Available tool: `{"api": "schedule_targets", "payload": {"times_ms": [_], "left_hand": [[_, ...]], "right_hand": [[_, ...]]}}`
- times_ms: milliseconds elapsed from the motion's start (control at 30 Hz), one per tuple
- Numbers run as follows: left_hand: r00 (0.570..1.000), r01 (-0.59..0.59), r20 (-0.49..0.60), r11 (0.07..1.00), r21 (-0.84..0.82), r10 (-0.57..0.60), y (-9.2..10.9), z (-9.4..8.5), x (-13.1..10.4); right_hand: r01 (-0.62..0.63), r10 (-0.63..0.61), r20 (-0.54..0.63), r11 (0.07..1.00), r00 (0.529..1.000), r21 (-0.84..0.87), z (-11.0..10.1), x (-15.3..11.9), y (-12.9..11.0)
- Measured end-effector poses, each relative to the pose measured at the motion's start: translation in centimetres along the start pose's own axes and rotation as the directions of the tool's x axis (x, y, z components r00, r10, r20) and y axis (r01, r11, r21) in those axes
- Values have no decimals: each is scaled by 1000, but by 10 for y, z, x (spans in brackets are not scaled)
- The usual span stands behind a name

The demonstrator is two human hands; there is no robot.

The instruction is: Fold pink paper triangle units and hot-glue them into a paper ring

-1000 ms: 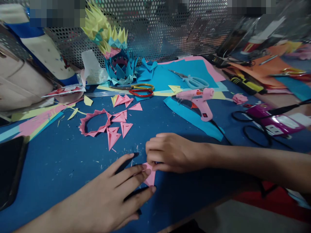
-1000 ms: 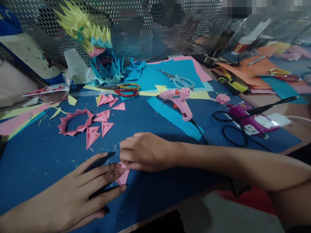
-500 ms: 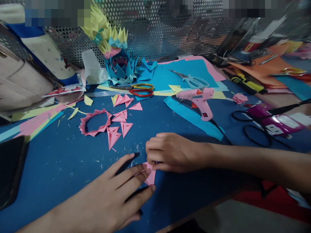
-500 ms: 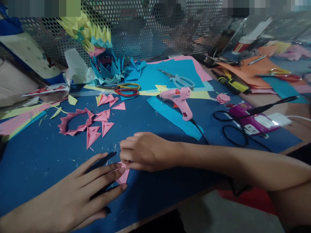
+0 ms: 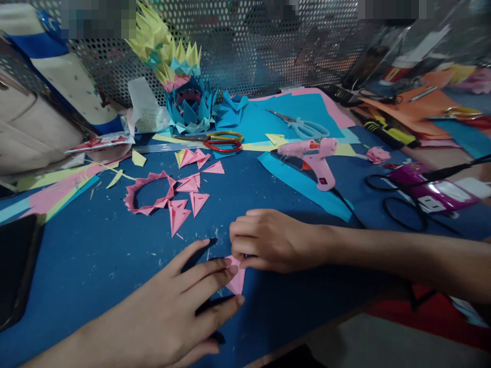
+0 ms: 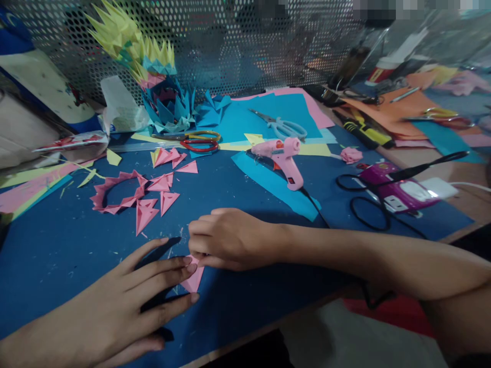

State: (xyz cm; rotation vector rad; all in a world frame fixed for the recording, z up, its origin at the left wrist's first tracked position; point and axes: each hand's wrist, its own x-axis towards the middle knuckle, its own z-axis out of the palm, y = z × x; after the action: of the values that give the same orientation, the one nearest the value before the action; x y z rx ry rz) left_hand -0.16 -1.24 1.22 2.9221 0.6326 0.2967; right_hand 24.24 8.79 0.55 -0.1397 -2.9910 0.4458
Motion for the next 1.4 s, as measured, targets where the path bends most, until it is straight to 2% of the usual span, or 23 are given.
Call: {"api": "schedule_targets", "payload": {"times_ms": [500, 800, 967, 1400], "left_hand": [[998, -7, 68, 998, 69, 2, 1, 0, 3], [999, 24, 23, 999, 43, -25, 3, 3, 2], [999, 0, 44, 998, 60, -3, 3, 1, 2], [1000, 24, -4, 1000, 1, -24, 2, 2, -1]], "right_hand": [[11, -12, -23, 1000, 1000, -10, 3, -1, 1], [23, -24, -36, 999, 999, -39, 5, -3, 1], [12, -14, -25, 999, 1000, -50, 5, -2, 0], [-13, 13, -12, 999, 1000, 30, 0, 0, -2]]}}
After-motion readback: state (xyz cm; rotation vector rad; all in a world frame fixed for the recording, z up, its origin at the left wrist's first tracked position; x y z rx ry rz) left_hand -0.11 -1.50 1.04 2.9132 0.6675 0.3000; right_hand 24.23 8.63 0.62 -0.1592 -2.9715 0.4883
